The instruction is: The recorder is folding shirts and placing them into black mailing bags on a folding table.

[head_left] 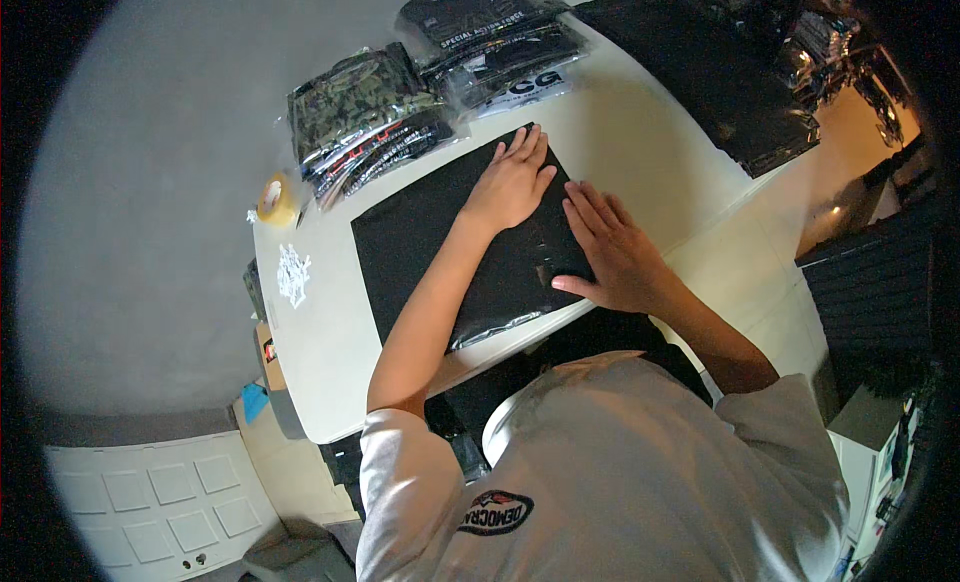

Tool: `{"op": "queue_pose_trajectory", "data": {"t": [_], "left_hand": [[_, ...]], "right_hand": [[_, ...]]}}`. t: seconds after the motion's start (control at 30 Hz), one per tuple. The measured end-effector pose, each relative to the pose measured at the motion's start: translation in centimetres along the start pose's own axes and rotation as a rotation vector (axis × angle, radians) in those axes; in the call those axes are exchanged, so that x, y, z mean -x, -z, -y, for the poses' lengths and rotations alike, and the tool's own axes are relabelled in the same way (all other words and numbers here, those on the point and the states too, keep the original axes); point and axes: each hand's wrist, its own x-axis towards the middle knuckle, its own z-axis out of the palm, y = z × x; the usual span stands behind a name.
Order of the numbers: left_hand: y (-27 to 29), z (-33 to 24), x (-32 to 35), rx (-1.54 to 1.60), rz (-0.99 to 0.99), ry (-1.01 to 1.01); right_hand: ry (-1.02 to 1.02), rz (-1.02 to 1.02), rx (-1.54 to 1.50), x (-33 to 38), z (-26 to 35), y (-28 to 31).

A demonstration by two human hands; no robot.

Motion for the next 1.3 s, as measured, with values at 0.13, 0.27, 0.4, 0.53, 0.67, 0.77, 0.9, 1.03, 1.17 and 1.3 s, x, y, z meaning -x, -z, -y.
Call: {"op": "queue_pose_trajectory", "data": {"t": [0.13, 0.27, 0.4, 0.53, 0.67, 0.77, 0.9, 1.03, 1.17, 1.3], "left_hand": [[0.0, 0.1, -0.3, -0.049, 0.038, 0.013], [-0.1, 0.0, -0.2, -0.049, 0.044, 0.025], [0.1, 0.1, -0.2, -0.052, 0.078, 0.054], [0.2, -0.1, 0.0, -0.066, 0.073, 0.073], [0.2, -1.3, 0.0, -0.080, 0.095, 0.174], [-0.3, -1.4, 0.4, -0.078, 0.046, 0.171], [-0.9, -1.1, -0.3, -0.041, -0.020, 0.047], [-1.1, -2.0, -1.0, -0.049, -0.033, 0.070], [-1.1, -2.3, -0.9, -0.123, -0.039, 0.131], [-0.6, -2.0, -1.7, -0.244, -0.119, 0.174]], "right_hand": [[-0.038, 0.010, -0.010, 0.2, 0.3, 0.4], [-0.022, 0.020, -0.013, 0.5, 0.0, 0.7], [-0.007, 0.007, -0.017, 0.7, -0.4, 0.5], [0.012, 0.021, -0.016, 0.5, -0.5, 0.7], [-0.004, 0.044, -0.040, 0.6, -0.6, 1.2], [0.011, 0.048, -0.018, 0.7, -0.5, 1.3], [0.008, 0.074, -0.016, 0.4, -0.4, 1.5], [0.011, 0.049, -0.016, 0.5, -0.8, 1.0], [0.021, 0.052, -0.029, 0.6, -1.1, 1.1], [0.012, 0.057, -0.042, 0.5, -1.2, 1.5]]}}
